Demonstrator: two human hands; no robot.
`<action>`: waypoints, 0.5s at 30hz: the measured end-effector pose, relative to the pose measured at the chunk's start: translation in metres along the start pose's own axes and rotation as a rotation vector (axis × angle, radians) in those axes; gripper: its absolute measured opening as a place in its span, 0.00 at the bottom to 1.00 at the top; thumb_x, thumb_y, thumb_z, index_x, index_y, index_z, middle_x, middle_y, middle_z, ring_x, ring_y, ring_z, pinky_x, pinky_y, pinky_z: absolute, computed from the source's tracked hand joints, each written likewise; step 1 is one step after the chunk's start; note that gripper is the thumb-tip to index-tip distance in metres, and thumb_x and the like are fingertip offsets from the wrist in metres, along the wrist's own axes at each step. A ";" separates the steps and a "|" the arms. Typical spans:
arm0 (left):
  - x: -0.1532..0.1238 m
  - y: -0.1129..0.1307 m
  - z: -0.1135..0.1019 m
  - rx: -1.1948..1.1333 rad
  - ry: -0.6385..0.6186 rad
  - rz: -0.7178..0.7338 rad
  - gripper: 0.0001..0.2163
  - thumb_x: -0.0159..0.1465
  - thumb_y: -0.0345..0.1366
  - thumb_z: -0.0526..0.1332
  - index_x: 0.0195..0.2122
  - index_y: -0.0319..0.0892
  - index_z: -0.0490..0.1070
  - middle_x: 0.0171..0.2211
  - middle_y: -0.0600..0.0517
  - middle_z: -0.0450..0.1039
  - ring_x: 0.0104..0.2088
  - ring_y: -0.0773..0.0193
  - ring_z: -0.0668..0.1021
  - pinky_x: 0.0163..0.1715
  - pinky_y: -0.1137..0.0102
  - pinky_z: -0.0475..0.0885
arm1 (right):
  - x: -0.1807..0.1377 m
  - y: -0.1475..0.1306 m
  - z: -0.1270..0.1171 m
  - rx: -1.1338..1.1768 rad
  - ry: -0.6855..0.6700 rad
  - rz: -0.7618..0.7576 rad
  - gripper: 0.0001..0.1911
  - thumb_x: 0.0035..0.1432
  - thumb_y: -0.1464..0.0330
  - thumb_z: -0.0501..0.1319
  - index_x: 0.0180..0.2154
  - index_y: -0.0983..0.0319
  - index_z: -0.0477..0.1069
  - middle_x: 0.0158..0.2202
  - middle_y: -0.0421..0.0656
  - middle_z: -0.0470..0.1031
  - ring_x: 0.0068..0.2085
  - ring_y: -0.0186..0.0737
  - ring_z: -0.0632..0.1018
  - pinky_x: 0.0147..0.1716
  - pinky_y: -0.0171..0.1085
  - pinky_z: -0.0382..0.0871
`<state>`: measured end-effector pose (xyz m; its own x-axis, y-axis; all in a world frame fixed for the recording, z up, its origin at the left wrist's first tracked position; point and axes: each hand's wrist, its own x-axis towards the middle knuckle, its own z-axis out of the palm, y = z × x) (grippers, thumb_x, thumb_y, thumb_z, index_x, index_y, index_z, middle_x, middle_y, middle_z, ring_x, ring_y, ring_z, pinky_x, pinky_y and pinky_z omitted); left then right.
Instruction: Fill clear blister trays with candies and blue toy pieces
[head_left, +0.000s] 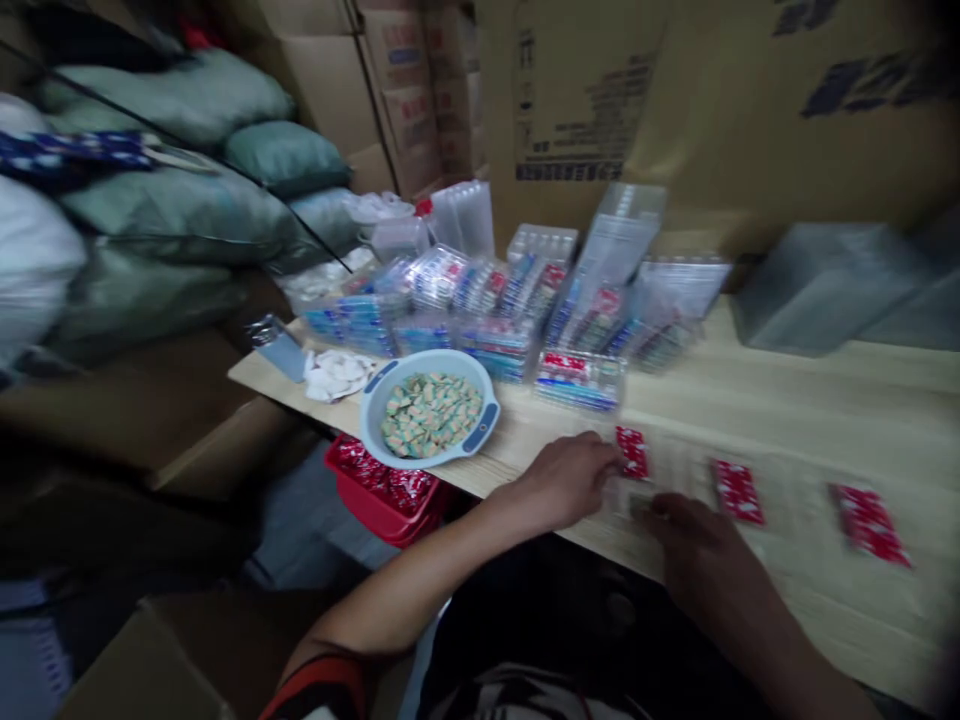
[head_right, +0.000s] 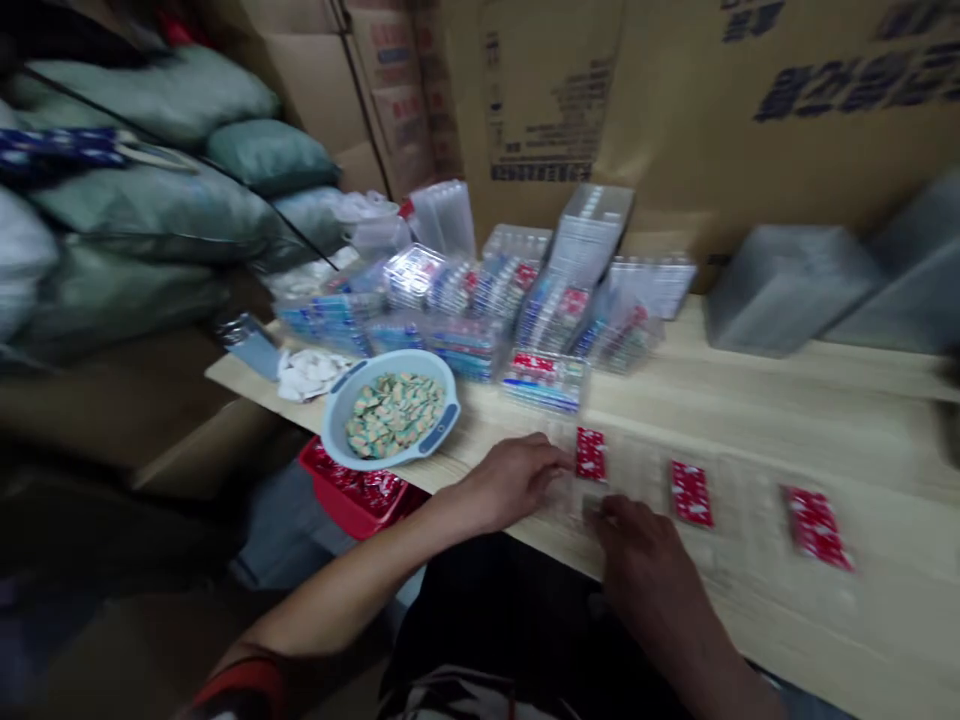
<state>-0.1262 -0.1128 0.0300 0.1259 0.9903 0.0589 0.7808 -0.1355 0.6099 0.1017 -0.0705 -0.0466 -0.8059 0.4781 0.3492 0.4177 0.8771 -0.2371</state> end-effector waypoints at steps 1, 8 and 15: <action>-0.008 -0.007 -0.020 0.036 0.057 -0.032 0.14 0.66 0.27 0.55 0.48 0.43 0.77 0.44 0.46 0.78 0.44 0.57 0.79 0.46 0.67 0.73 | 0.000 0.004 0.003 0.011 0.010 -0.007 0.24 0.52 0.83 0.52 0.45 0.64 0.78 0.46 0.55 0.74 0.44 0.53 0.76 0.41 0.50 0.74; -0.049 -0.105 -0.119 0.432 0.137 -0.600 0.12 0.57 0.21 0.60 0.40 0.33 0.78 0.43 0.34 0.77 0.45 0.45 0.80 0.47 0.60 0.71 | 0.042 -0.003 -0.005 0.155 0.126 -0.014 0.20 0.63 0.75 0.50 0.50 0.60 0.75 0.49 0.50 0.74 0.49 0.50 0.77 0.47 0.48 0.74; -0.044 -0.150 -0.110 0.310 0.245 -0.610 0.08 0.54 0.22 0.62 0.32 0.36 0.78 0.37 0.38 0.79 0.44 0.49 0.80 0.48 0.63 0.71 | 0.138 -0.066 -0.014 0.314 0.067 -0.193 0.21 0.60 0.78 0.50 0.48 0.62 0.77 0.43 0.50 0.74 0.43 0.48 0.76 0.43 0.47 0.73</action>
<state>-0.3163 -0.1328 0.0227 -0.4996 0.8660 -0.0222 0.8104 0.4763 0.3411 -0.0311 -0.0618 0.0299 -0.8236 0.3160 0.4709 0.1029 0.8999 -0.4238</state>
